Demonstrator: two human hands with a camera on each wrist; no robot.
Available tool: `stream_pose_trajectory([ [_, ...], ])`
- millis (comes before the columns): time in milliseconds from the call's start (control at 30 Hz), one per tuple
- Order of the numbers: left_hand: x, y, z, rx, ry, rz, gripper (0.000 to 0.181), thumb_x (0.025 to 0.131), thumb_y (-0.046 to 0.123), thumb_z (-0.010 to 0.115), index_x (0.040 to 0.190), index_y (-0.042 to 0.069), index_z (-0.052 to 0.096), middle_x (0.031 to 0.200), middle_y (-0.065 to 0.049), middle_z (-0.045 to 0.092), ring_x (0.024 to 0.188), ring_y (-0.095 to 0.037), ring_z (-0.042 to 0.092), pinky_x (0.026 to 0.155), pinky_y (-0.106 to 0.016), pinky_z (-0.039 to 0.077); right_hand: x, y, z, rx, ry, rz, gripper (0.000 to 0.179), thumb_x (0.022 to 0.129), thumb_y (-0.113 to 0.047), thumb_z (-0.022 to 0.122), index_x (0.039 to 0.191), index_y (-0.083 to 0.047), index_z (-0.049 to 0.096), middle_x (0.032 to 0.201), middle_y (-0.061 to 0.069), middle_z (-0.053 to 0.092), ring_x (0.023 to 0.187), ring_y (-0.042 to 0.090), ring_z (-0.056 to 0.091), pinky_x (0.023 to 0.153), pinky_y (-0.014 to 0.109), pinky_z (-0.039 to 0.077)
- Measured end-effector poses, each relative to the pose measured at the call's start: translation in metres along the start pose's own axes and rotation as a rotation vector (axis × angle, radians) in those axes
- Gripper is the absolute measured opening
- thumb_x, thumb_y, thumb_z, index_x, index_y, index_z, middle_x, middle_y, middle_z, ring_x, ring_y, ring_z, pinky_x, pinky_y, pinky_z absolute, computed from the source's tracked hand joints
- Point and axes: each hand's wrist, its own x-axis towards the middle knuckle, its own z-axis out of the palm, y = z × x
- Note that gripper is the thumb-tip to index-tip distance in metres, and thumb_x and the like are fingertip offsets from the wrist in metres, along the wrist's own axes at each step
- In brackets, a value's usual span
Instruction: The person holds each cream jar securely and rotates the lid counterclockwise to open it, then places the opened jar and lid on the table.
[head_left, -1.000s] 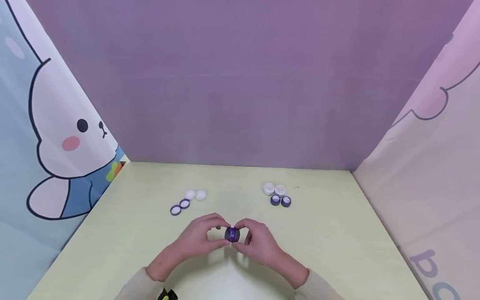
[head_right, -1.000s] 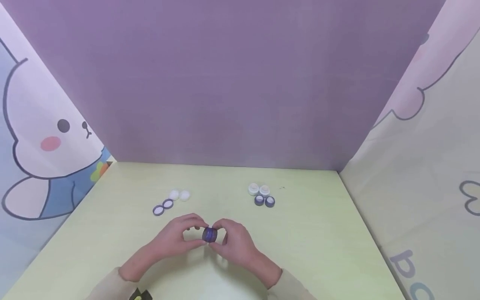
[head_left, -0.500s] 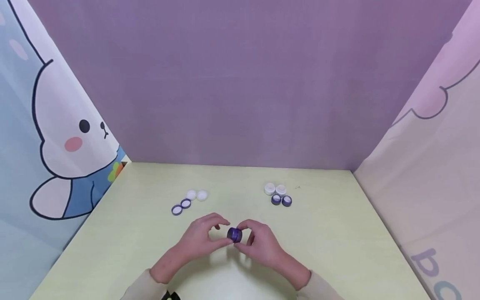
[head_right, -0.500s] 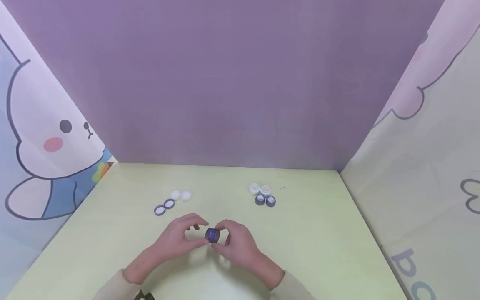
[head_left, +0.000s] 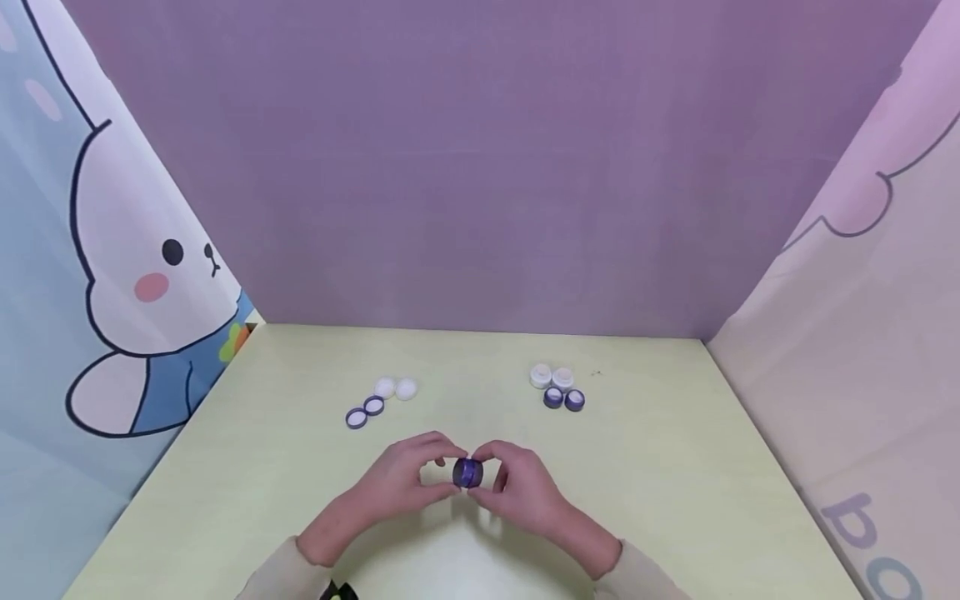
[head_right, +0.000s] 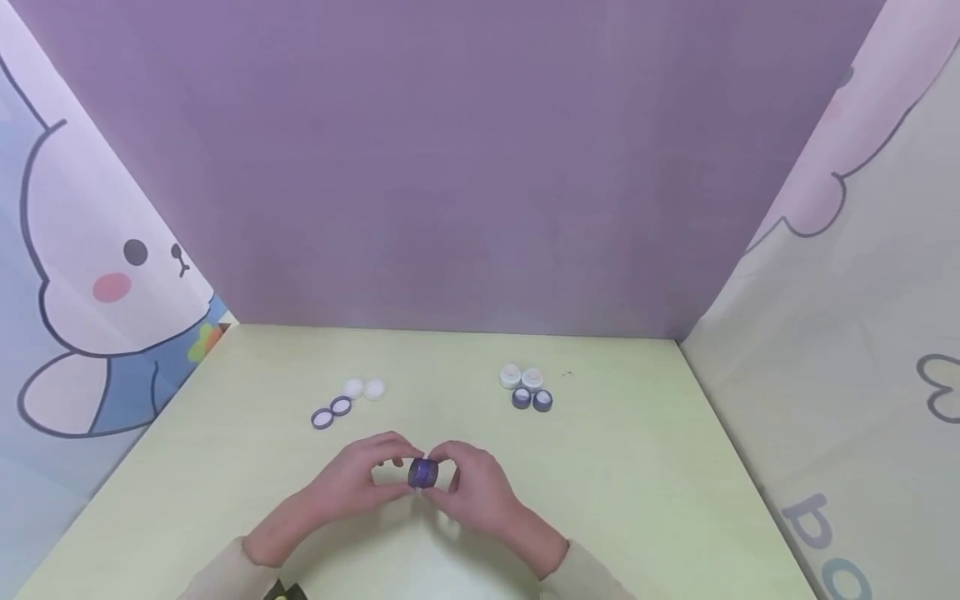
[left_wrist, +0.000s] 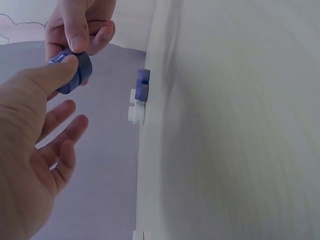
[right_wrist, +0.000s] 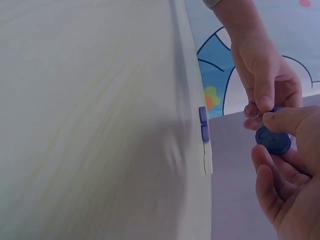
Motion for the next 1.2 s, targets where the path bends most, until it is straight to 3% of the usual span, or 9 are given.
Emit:
stream_pose_trajectory([
  [133, 0.000, 0.001, 0.002, 0.036, 0.022, -0.027, 0.031, 0.082, 0.040, 0.078, 0.110, 0.029, 0.069, 0.100, 0.020, 0.063, 0.085, -0.012, 0.064, 0.070, -0.031, 0.054, -0.002, 0.003, 0.002, -0.080, 0.017, -0.036, 0.037, 0.076, -0.013, 0.083, 0.108, -0.017, 0.064, 0.095, -0.007, 0.066, 0.050, 0.000, 0.053, 0.044, 0.018, 0.045],
  [333, 0.001, 0.005, 0.003, 0.081, 0.050, -0.116, 0.035, 0.080, 0.055, 0.073, 0.101, 0.027, 0.071, 0.092, 0.022, 0.063, 0.078, -0.008, 0.062, 0.068, -0.031, 0.053, -0.002, 0.002, 0.003, -0.149, 0.047, -0.068, 0.036, 0.077, -0.018, 0.082, 0.108, -0.017, 0.063, 0.094, -0.009, 0.064, 0.051, -0.003, 0.051, 0.046, 0.015, 0.044],
  [533, -0.004, 0.006, 0.005, 0.083, 0.059, -0.190, 0.050, 0.078, 0.058, 0.073, 0.113, 0.022, 0.069, 0.103, 0.012, 0.066, 0.079, -0.009, 0.061, 0.065, -0.029, 0.052, -0.002, 0.003, 0.002, -0.106, 0.024, -0.035, 0.036, 0.076, -0.016, 0.083, 0.107, -0.017, 0.064, 0.095, -0.006, 0.065, 0.050, 0.000, 0.053, 0.044, 0.017, 0.045],
  [633, -0.009, 0.004, 0.005, 0.054, 0.035, -0.172, 0.051, 0.080, 0.050, 0.075, 0.123, 0.023, 0.065, 0.111, 0.011, 0.064, 0.082, -0.009, 0.061, 0.067, -0.029, 0.052, -0.002, 0.004, 0.001, -0.063, 0.005, -0.009, 0.037, 0.075, -0.013, 0.083, 0.107, -0.016, 0.064, 0.095, -0.004, 0.066, 0.049, 0.002, 0.054, 0.042, 0.019, 0.045],
  [733, -0.011, 0.002, 0.006, 0.012, 0.004, -0.108, 0.049, 0.084, 0.036, 0.077, 0.129, 0.027, 0.061, 0.115, 0.013, 0.060, 0.085, -0.010, 0.060, 0.069, -0.029, 0.052, -0.002, 0.004, 0.000, -0.032, -0.012, 0.005, 0.037, 0.075, -0.011, 0.083, 0.107, -0.017, 0.064, 0.096, -0.005, 0.066, 0.049, 0.005, 0.054, 0.042, 0.021, 0.046],
  [900, -0.012, 0.004, 0.006, -0.052, -0.018, -0.039, 0.050, 0.084, 0.021, 0.079, 0.130, 0.028, 0.060, 0.122, 0.012, 0.054, 0.087, -0.015, 0.063, 0.071, -0.029, 0.055, -0.003, 0.004, -0.003, -0.015, -0.040, 0.006, 0.036, 0.076, -0.010, 0.082, 0.106, -0.018, 0.064, 0.097, -0.007, 0.066, 0.048, 0.005, 0.054, 0.043, 0.022, 0.047],
  [1200, -0.011, 0.005, 0.005, -0.005, -0.016, 0.006, 0.045, 0.082, 0.014, 0.079, 0.123, 0.029, 0.067, 0.120, 0.009, 0.056, 0.091, -0.016, 0.065, 0.072, -0.031, 0.055, -0.007, 0.004, -0.003, -0.007, -0.074, -0.009, 0.037, 0.077, -0.011, 0.083, 0.108, -0.019, 0.064, 0.097, -0.010, 0.066, 0.048, 0.002, 0.053, 0.041, 0.022, 0.046],
])
